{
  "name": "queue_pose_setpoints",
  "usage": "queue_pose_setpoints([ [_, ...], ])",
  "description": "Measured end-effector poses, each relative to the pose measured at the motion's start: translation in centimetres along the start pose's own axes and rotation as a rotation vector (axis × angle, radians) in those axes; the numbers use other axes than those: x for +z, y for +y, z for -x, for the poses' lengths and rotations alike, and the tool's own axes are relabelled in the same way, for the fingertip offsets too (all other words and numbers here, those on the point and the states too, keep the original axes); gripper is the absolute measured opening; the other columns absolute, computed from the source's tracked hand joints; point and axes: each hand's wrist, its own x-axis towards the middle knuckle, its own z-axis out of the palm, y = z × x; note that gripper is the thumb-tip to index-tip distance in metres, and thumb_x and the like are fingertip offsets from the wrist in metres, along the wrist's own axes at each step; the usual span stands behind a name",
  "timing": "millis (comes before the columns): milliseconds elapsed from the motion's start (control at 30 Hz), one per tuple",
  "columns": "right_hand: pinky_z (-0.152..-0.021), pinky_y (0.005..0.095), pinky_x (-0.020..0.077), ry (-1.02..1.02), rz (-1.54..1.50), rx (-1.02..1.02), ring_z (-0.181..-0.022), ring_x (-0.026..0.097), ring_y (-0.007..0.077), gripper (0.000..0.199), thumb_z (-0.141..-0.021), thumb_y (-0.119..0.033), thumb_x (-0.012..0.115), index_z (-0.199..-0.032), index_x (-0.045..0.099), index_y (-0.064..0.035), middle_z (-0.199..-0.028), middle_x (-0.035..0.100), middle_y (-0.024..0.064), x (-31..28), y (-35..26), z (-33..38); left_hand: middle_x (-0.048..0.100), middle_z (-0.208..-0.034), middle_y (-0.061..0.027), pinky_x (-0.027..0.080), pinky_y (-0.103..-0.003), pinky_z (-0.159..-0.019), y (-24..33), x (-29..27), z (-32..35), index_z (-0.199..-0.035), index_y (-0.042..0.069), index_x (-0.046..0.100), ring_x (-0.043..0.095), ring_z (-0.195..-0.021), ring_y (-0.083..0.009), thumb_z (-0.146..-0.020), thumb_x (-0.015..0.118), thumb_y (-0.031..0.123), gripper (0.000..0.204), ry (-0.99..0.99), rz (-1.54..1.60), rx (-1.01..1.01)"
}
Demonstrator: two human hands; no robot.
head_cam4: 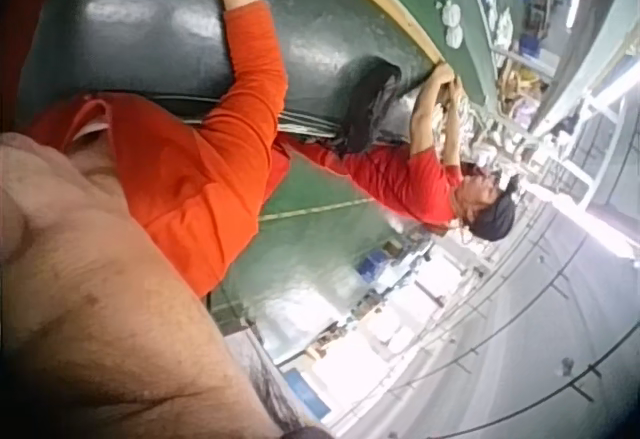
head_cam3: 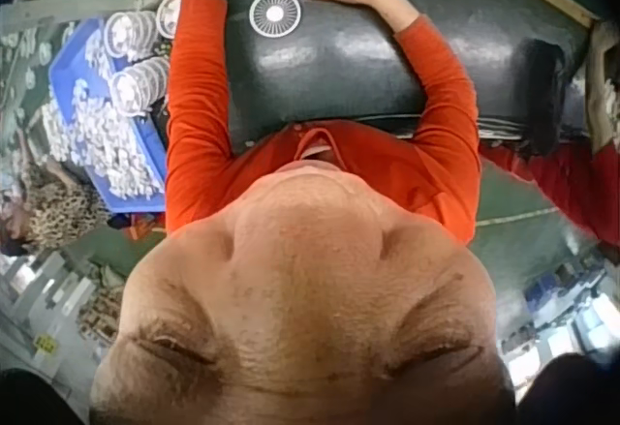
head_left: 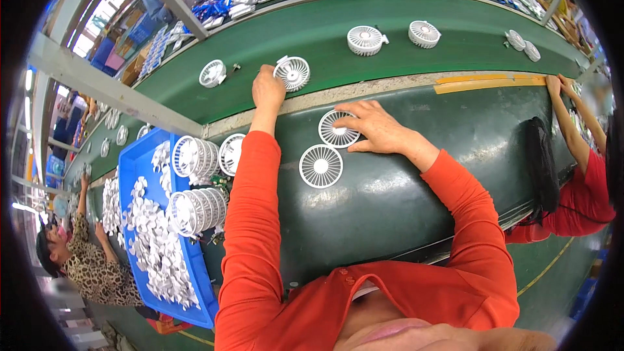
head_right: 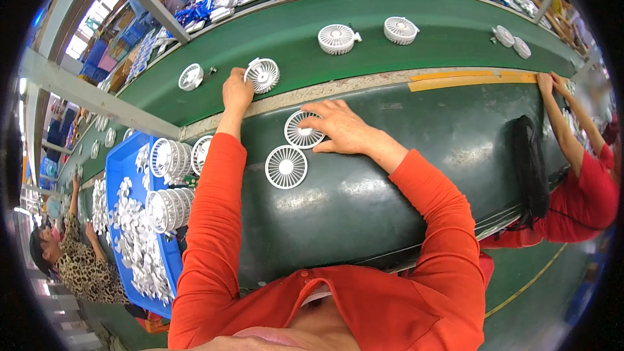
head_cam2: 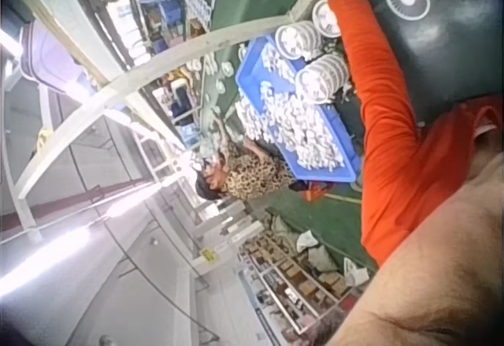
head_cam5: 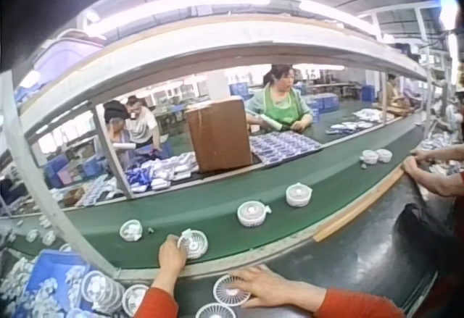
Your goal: The person assembles small fans by snapping front and rear covers onto fan housings by hand and placing the assembled units onto the conveyor belt.
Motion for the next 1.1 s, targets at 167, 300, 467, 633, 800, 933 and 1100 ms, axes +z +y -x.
queue_pose_setpoints([
  [167,-0.100,0.0453,0.0331,0.042,-0.015,-0.010,-0.122,0.043,0.0320,0.057,-0.067,-0.027,0.079,-0.119,0.058,-0.0155,-0.136,0.044,0.0102,1.2,-0.7,-0.7,0.065,-0.093,-0.0258,0.049,-0.051,-0.080,0.2,-1.3,0.3,-0.103,0.004,0.052,0.063,-0.093,-0.0418,-0.086,0.048,0.009,0.018,-0.106,-0.107,-0.108],
  [300,-0.101,0.0453,0.0326,0.060,-0.025,0.018,-0.122,0.042,0.0319,0.055,-0.069,-0.030,0.078,-0.119,0.058,-0.0165,-0.137,0.044,0.0092,1.5,-1.2,-0.3,0.065,-0.093,-0.0254,0.048,-0.051,-0.080,-0.7,-2.3,-1.1,-0.106,0.005,0.049,0.062,-0.091,-0.0427,-0.086,0.049,0.010,0.020,-0.047,-0.116,-0.093],
  [467,-0.101,0.0460,0.0320,0.088,-0.024,0.000,-0.122,0.042,0.0321,0.054,-0.071,-0.032,0.076,-0.118,0.058,-0.0159,-0.137,0.044,0.0097,1.6,-0.8,-0.1,0.063,-0.100,-0.0275,0.048,-0.051,-0.080,-4.8,-5.1,-4.1,-0.110,0.002,0.048,0.061,-0.094,-0.0443,-0.087,0.045,0.009,0.025,0.052,-0.108,-0.134],
  [633,-0.101,0.0455,0.0322,0.117,-0.070,-0.068,-0.122,0.041,0.0322,0.053,-0.073,-0.036,0.074,-0.118,0.058,-0.0141,-0.135,0.045,0.0112,2.2,0.3,-1.1,0.065,-0.102,-0.0201,0.047,-0.046,-0.083,-7.8,-7.4,-5.8,-0.100,0.003,0.065,0.062,-0.097,-0.0380,-0.087,0.051,0.024,0.028,0.057,-0.143,-0.079],
  [800,-0.099,0.0451,0.0339,0.152,-0.063,-0.033,-0.117,0.046,0.0319,0.051,-0.072,-0.033,0.076,-0.117,0.060,-0.0137,-0.134,0.047,0.0100,1.8,1.1,-0.5,0.067,-0.090,-0.0200,0.048,-0.042,-0.078,-5.1,-8.3,-6.3,-0.094,0.003,0.068,0.064,-0.087,-0.0356,-0.085,0.057,0.029,0.029,0.025,0.176,-0.071],
  [933,-0.098,0.0447,0.0354,0.136,-0.078,-0.036,-0.118,0.046,0.0324,0.050,-0.071,-0.033,0.076,-0.115,0.061,-0.0130,-0.133,0.049,0.0112,2.2,-0.6,-1.7,0.065,-0.092,-0.0227,0.047,-0.046,-0.078,-5.9,-13.7,-5.1,-0.094,0.002,0.064,0.060,-0.091,-0.0416,-0.088,0.053,0.034,0.034,0.014,0.017,0.108],
  [1100,-0.098,0.0438,0.0369,0.154,-0.042,-0.029,-0.118,0.047,0.0338,0.051,-0.068,-0.027,0.077,-0.114,0.061,-0.0103,-0.133,0.050,0.0113,1.8,-0.2,-0.1,0.062,-0.093,-0.0261,0.045,-0.048,-0.080,-2.8,-20.7,1.0,-0.096,0.001,0.061,0.057,-0.093,-0.0446,-0.090,0.049,0.034,0.036,-0.042,-0.031,0.123],
])
